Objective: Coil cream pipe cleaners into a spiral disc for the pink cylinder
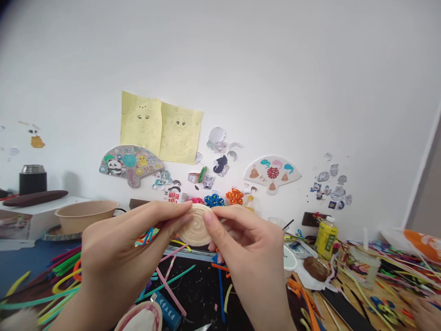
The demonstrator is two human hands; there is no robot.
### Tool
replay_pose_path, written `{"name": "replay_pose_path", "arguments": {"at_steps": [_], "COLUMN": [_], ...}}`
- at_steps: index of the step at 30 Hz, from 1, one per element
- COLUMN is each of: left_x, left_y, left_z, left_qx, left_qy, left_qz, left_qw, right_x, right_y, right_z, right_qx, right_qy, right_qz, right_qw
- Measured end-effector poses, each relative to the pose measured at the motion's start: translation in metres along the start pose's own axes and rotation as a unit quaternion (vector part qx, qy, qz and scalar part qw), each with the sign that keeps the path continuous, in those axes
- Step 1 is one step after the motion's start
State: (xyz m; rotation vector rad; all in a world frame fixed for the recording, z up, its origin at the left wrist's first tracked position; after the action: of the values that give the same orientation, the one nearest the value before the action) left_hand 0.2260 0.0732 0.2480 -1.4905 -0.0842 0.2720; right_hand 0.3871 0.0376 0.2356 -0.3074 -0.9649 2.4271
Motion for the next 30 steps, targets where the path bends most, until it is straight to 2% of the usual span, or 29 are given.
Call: {"name": "replay_pose_path", "arguments": {"at_steps": [6, 12, 17, 23, 30], "left_x": [0.002, 0.004, 0.005, 0.007, 0.007], "left_y": [0.0, 0.0, 0.002, 0.004, 0.007], "left_z": [0.0, 0.002, 0.009, 0.018, 0.022], "left_qx": [0.011, 0.024, -0.027, -0.087, -0.112], "left_qy": [0.002, 0.005, 0.016, 0.037, 0.041], "left_qz": [-0.001, -0.012, -0.009, -0.01, -0.017], "left_qw": [1.0, 1.0, 0.999, 0.996, 0.993], "right_x": [-0.008, -0.012, -0.018, -0.01, -0.008], "right_y": [-0.006, -0.01, -0.011, -0.011, -0.009], "right_z": [-0.008, -0.016, -0.017, -0.021, -0.02], "right_qx": [0.009, 0.045, 0.066, 0.094, 0.066], "right_qy": [-0.013, -0.002, 0.011, -0.007, -0.024], "right_qz": [-0.003, 0.034, 0.037, 0.081, 0.048], "right_qw": [1.0, 0.998, 0.997, 0.992, 0.996]}}
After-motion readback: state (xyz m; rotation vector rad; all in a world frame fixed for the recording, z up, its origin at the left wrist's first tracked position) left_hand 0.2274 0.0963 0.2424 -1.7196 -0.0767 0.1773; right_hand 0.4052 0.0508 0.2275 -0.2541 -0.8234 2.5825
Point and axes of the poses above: each hand's wrist, its own y-axis away from the middle knuckle, its own x-axis out of the palm, z = x × y, the point moved 5 cm from there along -y, towards the middle knuckle, and after that the axes turned 5 degrees about x, right-handed, at the moved point
